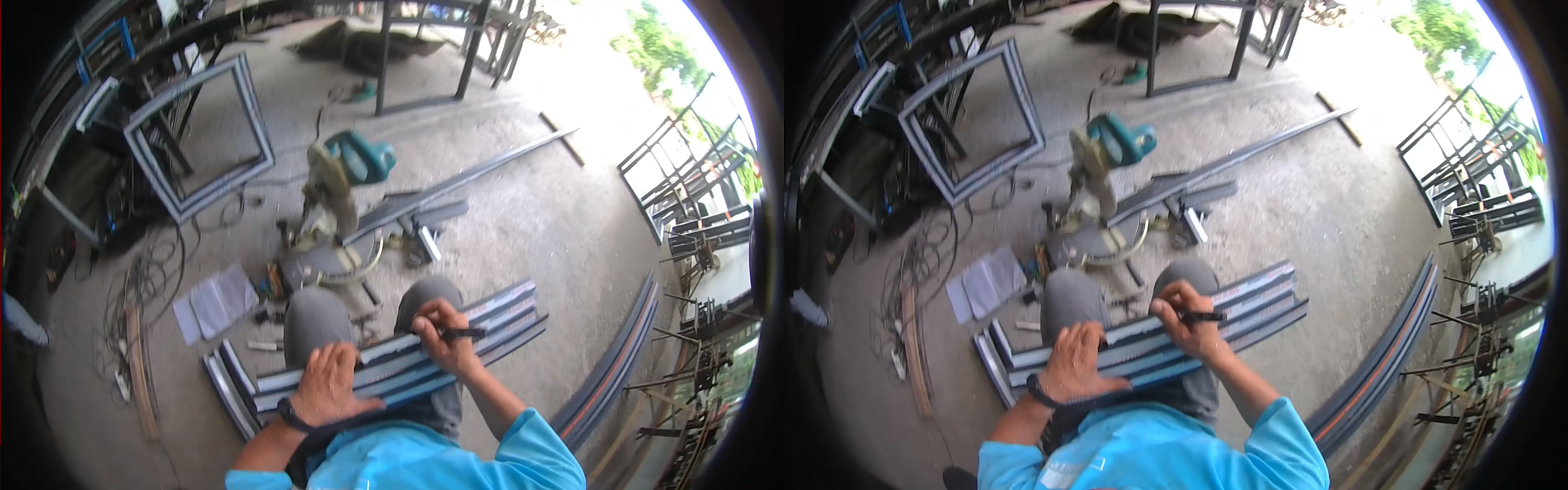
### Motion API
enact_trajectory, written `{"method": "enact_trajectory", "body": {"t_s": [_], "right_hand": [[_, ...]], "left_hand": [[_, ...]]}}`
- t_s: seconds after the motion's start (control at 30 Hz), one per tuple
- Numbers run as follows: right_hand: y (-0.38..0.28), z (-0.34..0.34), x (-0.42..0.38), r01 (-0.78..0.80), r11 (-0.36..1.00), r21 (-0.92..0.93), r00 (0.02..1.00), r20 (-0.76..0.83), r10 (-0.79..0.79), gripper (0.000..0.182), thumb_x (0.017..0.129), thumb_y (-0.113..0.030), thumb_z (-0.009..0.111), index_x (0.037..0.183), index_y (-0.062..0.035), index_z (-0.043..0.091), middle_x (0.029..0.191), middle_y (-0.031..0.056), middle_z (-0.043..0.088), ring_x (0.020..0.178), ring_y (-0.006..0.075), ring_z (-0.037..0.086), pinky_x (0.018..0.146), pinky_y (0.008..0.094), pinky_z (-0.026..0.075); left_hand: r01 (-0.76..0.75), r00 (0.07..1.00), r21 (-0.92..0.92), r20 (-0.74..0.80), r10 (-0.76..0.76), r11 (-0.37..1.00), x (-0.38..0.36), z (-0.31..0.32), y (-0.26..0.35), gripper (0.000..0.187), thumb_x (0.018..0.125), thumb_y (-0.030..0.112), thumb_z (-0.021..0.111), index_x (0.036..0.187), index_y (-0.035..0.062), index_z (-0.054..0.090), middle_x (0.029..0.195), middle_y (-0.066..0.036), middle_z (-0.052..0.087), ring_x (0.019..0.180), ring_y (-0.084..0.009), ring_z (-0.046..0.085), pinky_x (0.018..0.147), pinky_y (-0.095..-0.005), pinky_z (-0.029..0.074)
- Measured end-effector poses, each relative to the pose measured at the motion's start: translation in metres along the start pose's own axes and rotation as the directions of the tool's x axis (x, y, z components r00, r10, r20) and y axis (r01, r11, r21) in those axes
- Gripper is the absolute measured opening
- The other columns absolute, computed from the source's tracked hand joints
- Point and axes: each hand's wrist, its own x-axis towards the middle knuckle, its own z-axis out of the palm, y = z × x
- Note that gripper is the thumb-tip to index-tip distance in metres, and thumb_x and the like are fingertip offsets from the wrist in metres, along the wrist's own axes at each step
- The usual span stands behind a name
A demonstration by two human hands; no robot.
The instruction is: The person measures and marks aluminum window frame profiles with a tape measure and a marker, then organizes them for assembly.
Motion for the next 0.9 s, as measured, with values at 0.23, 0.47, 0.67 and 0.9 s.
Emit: {"method": "enact_trajectory", "body": {"t_s": [0.23, 0.47, 0.67, 0.9], "right_hand": [[-0.012, -0.058, -0.042, 0.309, 0.765, -0.565, 0.778, -0.312, -0.544, 0.035, 0.086, -0.018, 0.08, 0.115, -0.0054, 0.066, 0.08, 0.0082, 0.064, 0.074, 0.0242, 0.063, 0.068, 0.0349, 0.05], [0.026, -0.064, -0.065, 0.188, 0.837, -0.514, 0.869, -0.311, -0.385, 0.046, 0.078, -0.025, 0.089, 0.116, -0.0112, 0.067, 0.089, 0.0049, 0.064, 0.077, 0.0238, 0.064, 0.068, 0.035, 0.05], [0.028, -0.091, -0.019, 0.008, 0.916, -0.4, 0.918, -0.36, -0.165, 0.044, 0.085, -0.037, 0.083, 0.117, -0.0131, 0.066, 0.089, 0.0041, 0.061, 0.074, 0.0215, 0.062, 0.066, 0.0349, 0.047], [-0.012, -0.173, 0.037, -0.182, 0.855, -0.485, 0.838, -0.532, -0.124, 0.033, 0.101, -0.039, 0.064, 0.117, -0.0096, 0.063, 0.1, 0.0127, 0.074, 0.09, 0.0282, 0.067, 0.091, 0.0448, 0.047]], "left_hand": [[-0.002, 0.937, -0.101, 0.348, 0.037, 0.995, 0.031, -0.03, 0.003, 0.106, 0.063, 0.061, 0.092, 0.126, -0.0053, 0.039, 0.109, -0.022, 0.06, 0.109, -0.0414, 0.064, 0.095, -0.0467, 0.052], [0.125, 0.71, -0.361, 0.683, 0.17, 0.924, 0.125, 0.008, 0.012, 0.099, 0.072, 0.05, 0.091, 0.129, -0.0069, 0.034, 0.102, -0.027, 0.064, 0.093, -0.0436, 0.072, 0.082, -0.0469, 0.058], [0.317, 0.616, -0.528, 0.746, 0.252, 0.788, 0.209, 0.037, -0.02, 0.086, 0.07, 0.048, 0.093, 0.115, -0.0003, 0.038, 0.095, -0.025, 0.066, 0.087, -0.0431, 0.072, 0.078, -0.0461, 0.058], [0.45, 0.417, -0.448, 0.87, 0.262, 0.773, 0.272, 0.017, 0.001, 0.087, 0.066, 0.052, 0.094, 0.116, -0.0026, 0.05, 0.1, -0.027, 0.069, 0.091, -0.0394, 0.072, 0.08, -0.0442, 0.058]]}}
